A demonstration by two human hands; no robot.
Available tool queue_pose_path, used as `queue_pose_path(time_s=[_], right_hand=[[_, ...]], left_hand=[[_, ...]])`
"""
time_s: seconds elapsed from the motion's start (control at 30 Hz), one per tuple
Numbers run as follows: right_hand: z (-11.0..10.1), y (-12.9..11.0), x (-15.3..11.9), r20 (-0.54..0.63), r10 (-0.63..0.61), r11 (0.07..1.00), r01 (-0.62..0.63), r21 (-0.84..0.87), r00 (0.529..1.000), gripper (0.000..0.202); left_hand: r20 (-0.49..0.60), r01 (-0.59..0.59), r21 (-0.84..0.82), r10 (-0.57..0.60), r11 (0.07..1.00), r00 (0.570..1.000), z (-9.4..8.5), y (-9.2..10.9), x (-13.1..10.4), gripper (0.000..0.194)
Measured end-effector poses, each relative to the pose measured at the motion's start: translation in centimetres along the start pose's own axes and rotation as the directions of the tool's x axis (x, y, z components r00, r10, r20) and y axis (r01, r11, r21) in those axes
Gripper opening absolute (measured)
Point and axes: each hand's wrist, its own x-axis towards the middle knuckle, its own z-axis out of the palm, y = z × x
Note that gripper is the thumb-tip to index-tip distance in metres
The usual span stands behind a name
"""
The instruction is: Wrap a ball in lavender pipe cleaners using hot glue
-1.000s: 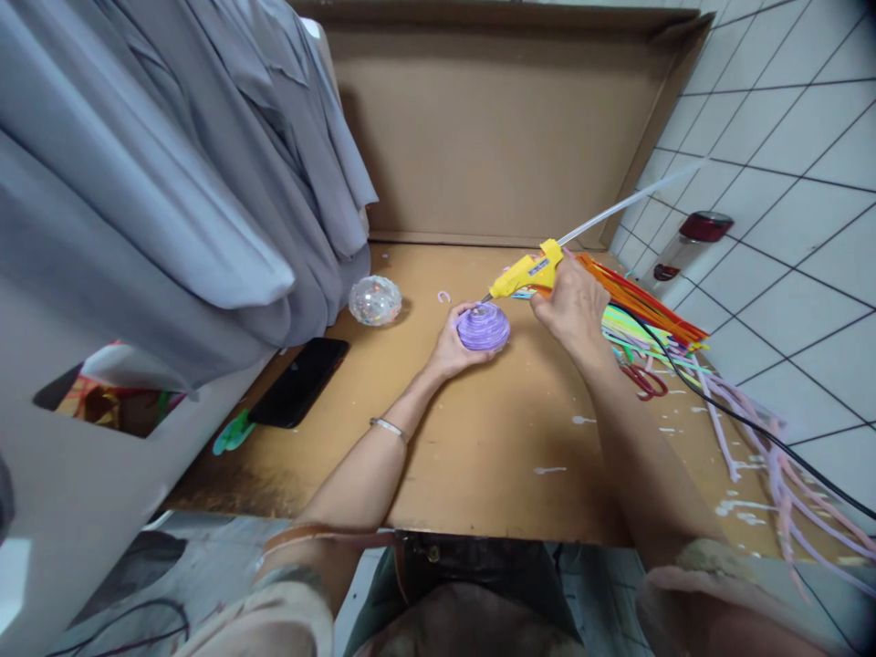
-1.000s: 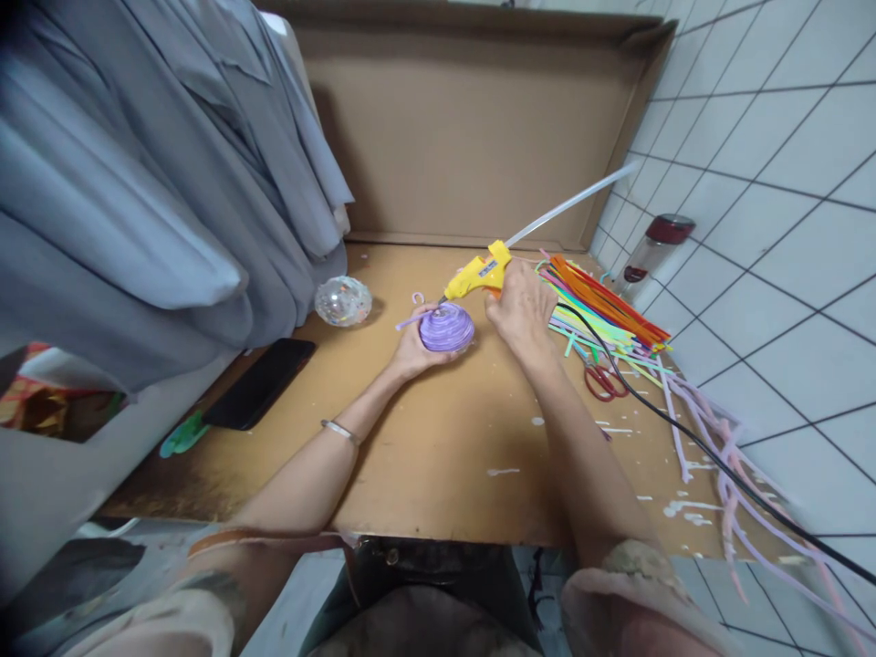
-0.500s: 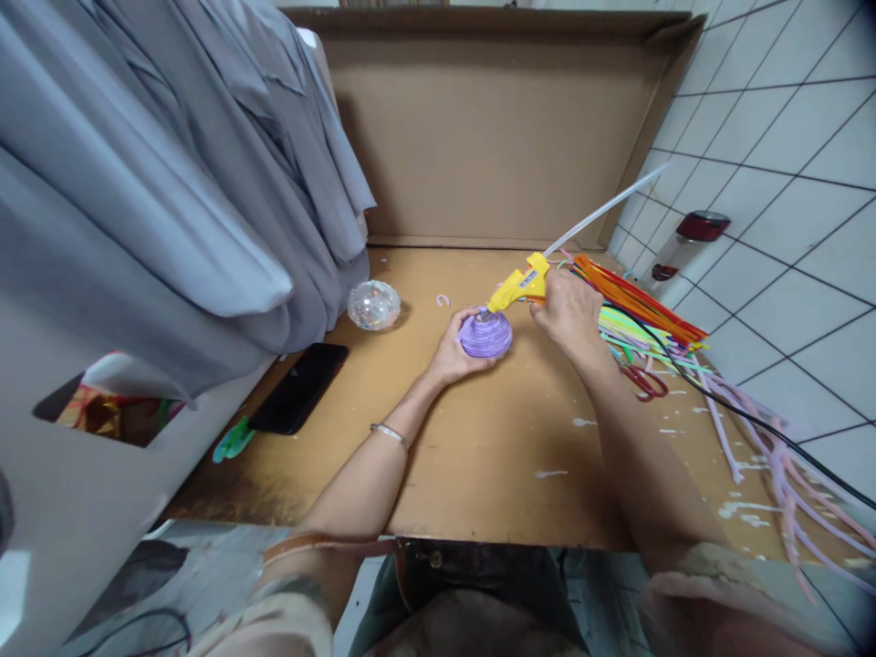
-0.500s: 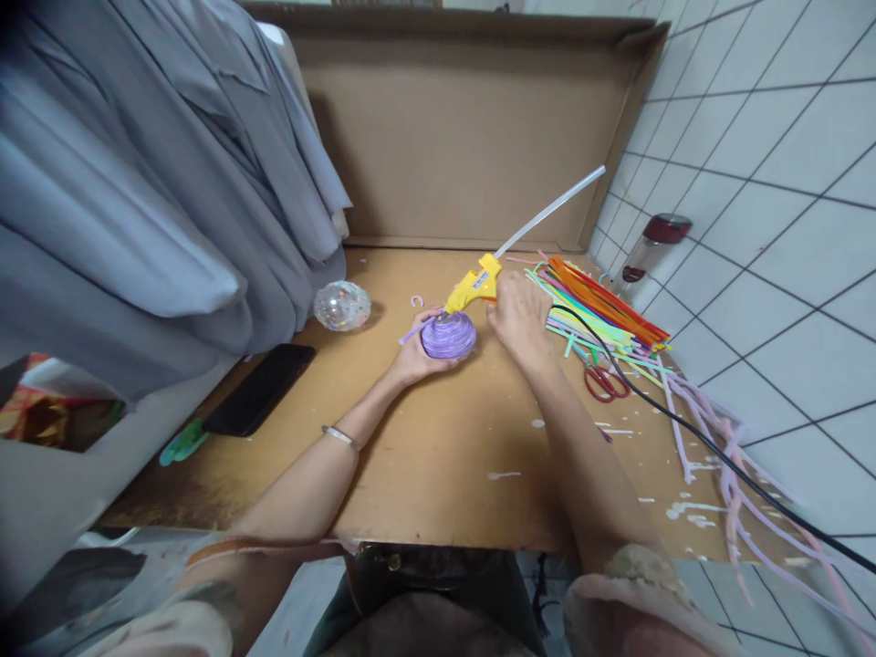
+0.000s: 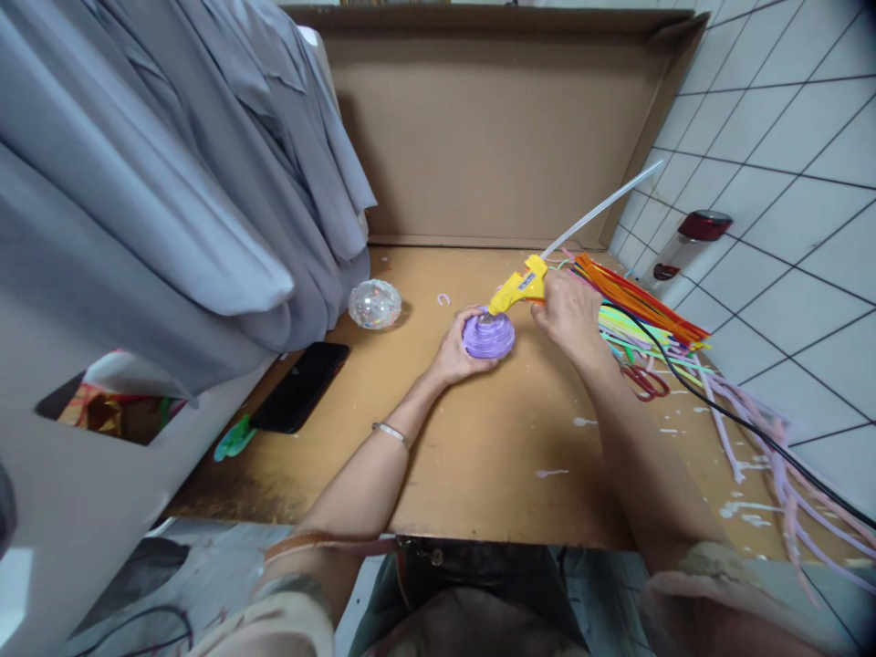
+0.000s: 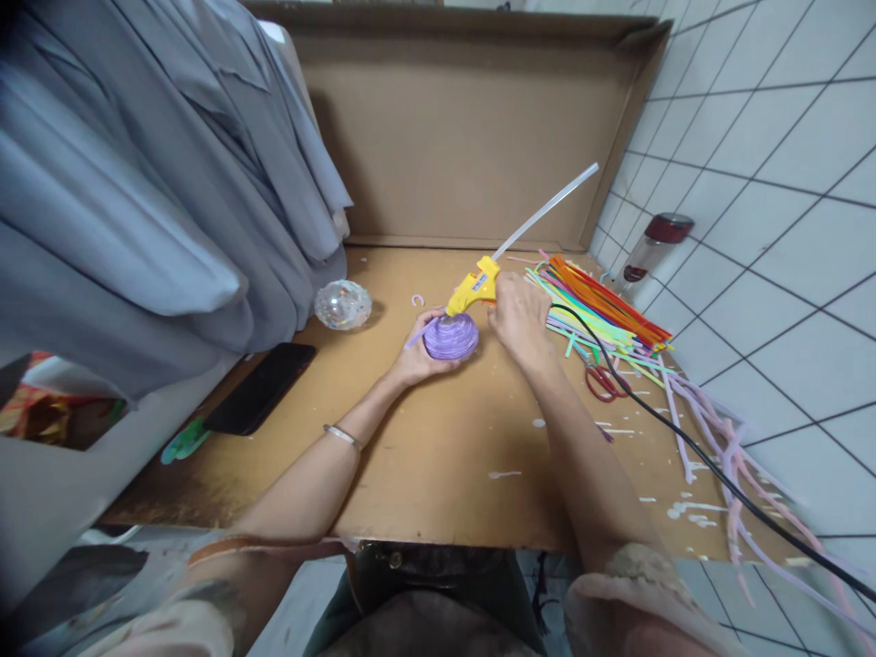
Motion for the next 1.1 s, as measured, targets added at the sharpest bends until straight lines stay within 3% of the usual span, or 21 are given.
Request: queue_pose_path(time_s=[0.83,1.1], right_hand=[[-0.42,-0.42,-0.06,0.041,0.009,1.000,-0.009,0.003,0.999,0.023],[-0.13,-0.34,-0.10,0.004,0.015,1.000,-0.015,0.011,1.000,0.026]], left_hand=[[-0.006,-0.012,0.028,0.012,1.000,1.000,0.02,0.00,-0.08,0.088],[-0.010,0.002,0.023,-0.002,1.000,1.000,0.01,-0.09,-0.10,0.090]])
